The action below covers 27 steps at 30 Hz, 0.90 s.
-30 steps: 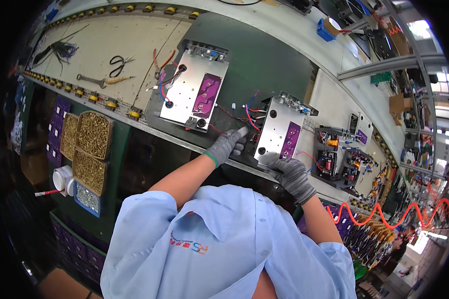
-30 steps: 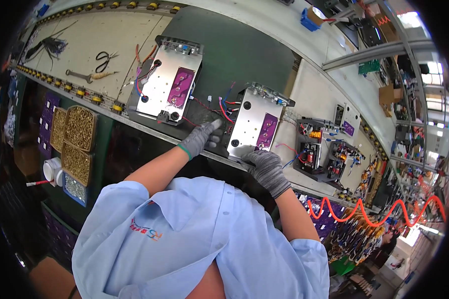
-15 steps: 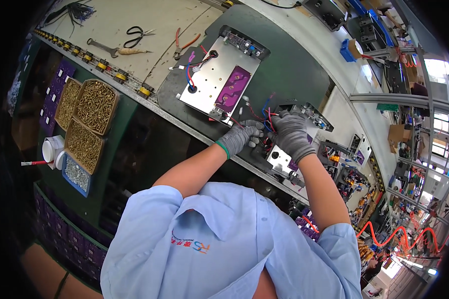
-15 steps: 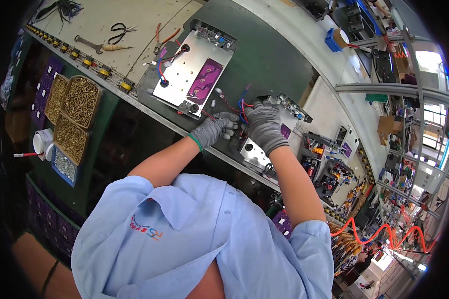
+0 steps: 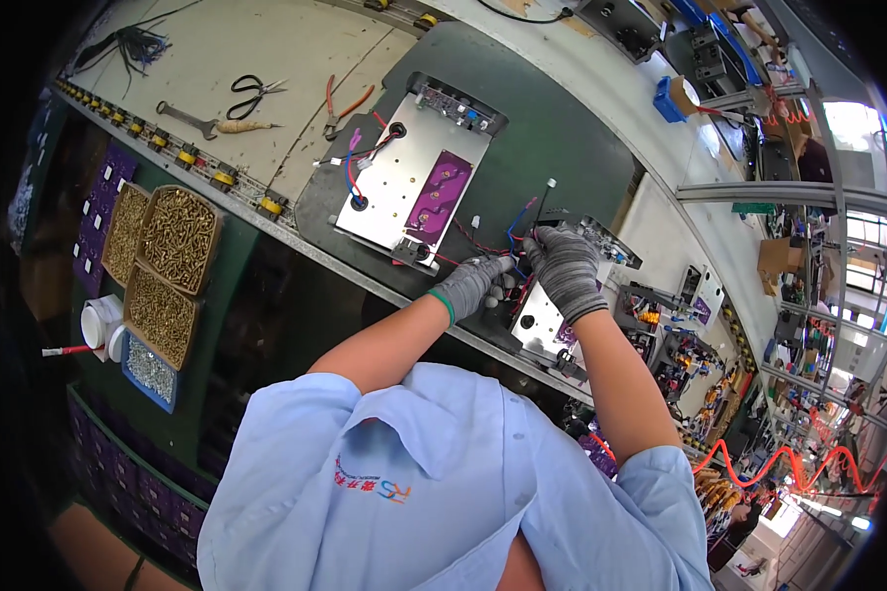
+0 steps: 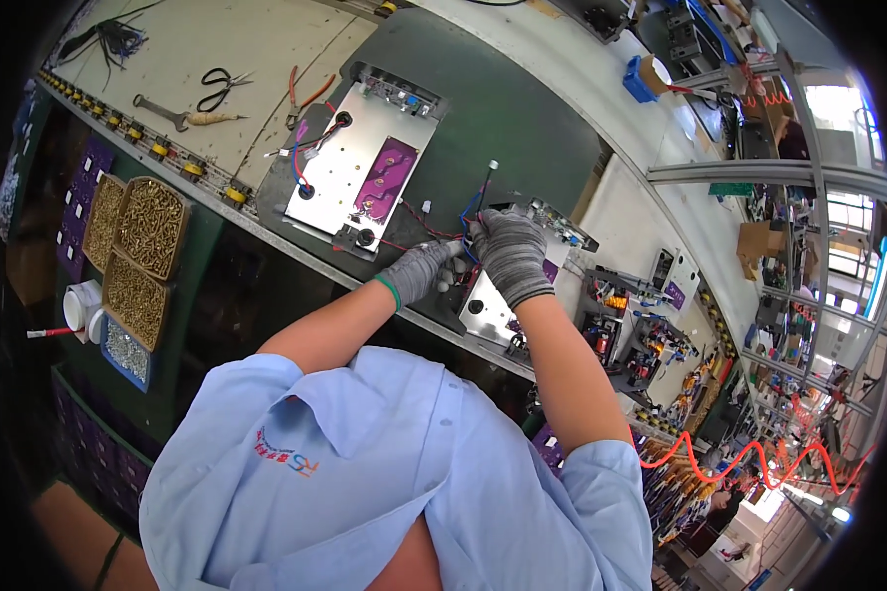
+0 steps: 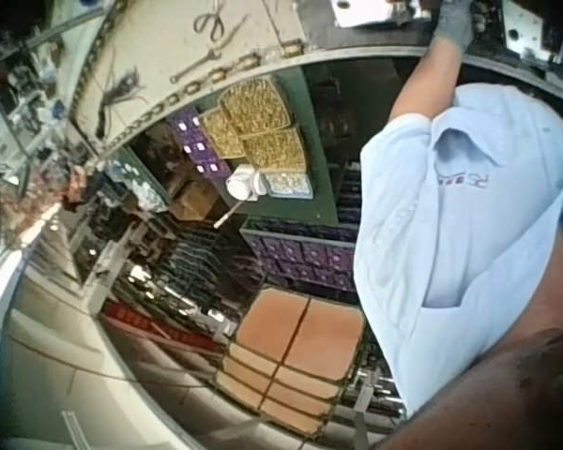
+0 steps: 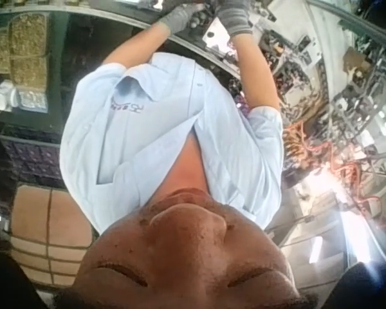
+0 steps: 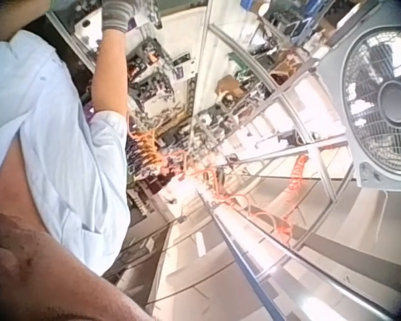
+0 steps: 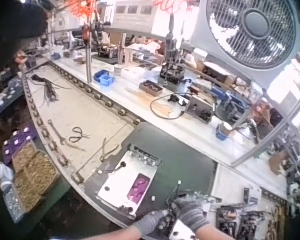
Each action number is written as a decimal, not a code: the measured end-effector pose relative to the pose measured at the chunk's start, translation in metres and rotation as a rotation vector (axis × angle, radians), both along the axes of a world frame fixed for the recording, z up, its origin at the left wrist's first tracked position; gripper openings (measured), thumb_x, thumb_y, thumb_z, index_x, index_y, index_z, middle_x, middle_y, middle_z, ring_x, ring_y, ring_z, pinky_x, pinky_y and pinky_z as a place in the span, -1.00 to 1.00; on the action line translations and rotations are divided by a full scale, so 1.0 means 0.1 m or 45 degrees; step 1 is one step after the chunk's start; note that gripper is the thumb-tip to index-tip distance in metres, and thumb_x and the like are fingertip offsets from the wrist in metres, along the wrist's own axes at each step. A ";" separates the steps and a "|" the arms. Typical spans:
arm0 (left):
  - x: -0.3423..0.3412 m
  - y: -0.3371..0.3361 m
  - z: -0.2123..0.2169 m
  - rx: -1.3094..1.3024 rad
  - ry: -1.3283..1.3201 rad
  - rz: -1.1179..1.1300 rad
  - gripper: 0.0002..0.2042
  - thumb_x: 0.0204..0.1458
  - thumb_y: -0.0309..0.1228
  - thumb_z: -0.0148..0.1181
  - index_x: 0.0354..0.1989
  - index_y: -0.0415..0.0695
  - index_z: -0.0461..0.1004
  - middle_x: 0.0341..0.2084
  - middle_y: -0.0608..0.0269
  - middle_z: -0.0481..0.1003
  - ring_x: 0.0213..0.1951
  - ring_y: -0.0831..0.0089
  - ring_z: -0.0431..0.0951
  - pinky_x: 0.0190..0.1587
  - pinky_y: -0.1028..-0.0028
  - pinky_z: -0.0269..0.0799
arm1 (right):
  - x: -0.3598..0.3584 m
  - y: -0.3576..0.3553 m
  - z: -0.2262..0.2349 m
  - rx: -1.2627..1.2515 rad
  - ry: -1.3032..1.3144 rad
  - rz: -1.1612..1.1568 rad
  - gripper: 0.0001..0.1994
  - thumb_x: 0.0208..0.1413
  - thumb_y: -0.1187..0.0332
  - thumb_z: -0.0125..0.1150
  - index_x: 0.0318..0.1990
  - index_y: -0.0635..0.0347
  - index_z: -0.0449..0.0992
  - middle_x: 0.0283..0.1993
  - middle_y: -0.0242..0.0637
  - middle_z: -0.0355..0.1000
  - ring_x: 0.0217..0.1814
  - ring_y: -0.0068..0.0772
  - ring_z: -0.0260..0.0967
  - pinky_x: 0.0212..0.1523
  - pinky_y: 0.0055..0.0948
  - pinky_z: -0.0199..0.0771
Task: Wiring and assembling electronic components within a metal chassis on an industrial assembly line.
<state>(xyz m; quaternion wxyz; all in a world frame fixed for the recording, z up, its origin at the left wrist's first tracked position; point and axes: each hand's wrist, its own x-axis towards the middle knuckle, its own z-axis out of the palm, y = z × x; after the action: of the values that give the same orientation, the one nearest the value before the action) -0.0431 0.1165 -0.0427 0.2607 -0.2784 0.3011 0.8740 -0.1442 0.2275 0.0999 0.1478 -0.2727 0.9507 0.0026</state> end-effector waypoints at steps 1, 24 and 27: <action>-0.06 0.04 -0.01 -0.053 -0.033 -0.029 -0.78 0.29 -0.21 0.17 -0.08 -0.09 0.52 -0.48 0.31 0.57 -0.60 0.55 0.50 -0.64 0.53 0.41 | -0.01 0.04 -0.02 -0.055 -0.043 -0.043 -0.71 0.22 0.05 0.23 -0.26 0.07 0.63 -0.38 -0.12 0.55 -0.28 -0.01 0.53 -0.19 -0.08 0.49; 0.18 -0.30 0.32 -0.744 0.121 -0.396 -0.66 0.28 -0.07 0.16 -0.06 -0.12 0.54 -0.43 0.33 0.53 -0.50 0.58 0.50 -0.44 0.50 0.45 | -0.05 0.35 -0.21 -0.524 -0.332 -0.341 -0.65 0.17 0.02 0.31 -0.15 0.12 0.62 -0.42 -0.19 0.54 -0.33 -0.16 0.52 -0.18 -0.18 0.50; 0.29 -0.33 0.48 -0.773 0.149 -0.457 -0.63 0.27 -0.07 0.18 -0.13 -0.19 0.55 -0.45 0.32 0.55 -0.54 0.58 0.53 -0.50 0.56 0.42 | -0.04 0.39 -0.20 -0.653 -0.333 -0.306 -0.64 0.10 0.12 0.42 -0.04 0.13 0.62 -0.38 -0.25 0.54 -0.32 -0.28 0.51 -0.17 -0.27 0.51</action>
<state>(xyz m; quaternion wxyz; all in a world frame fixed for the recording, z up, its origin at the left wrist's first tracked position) -0.0143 0.0832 0.0049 0.2978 -0.2352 0.6056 0.6994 -0.1485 0.2667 0.0794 0.1945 -0.1848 0.9187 -0.2898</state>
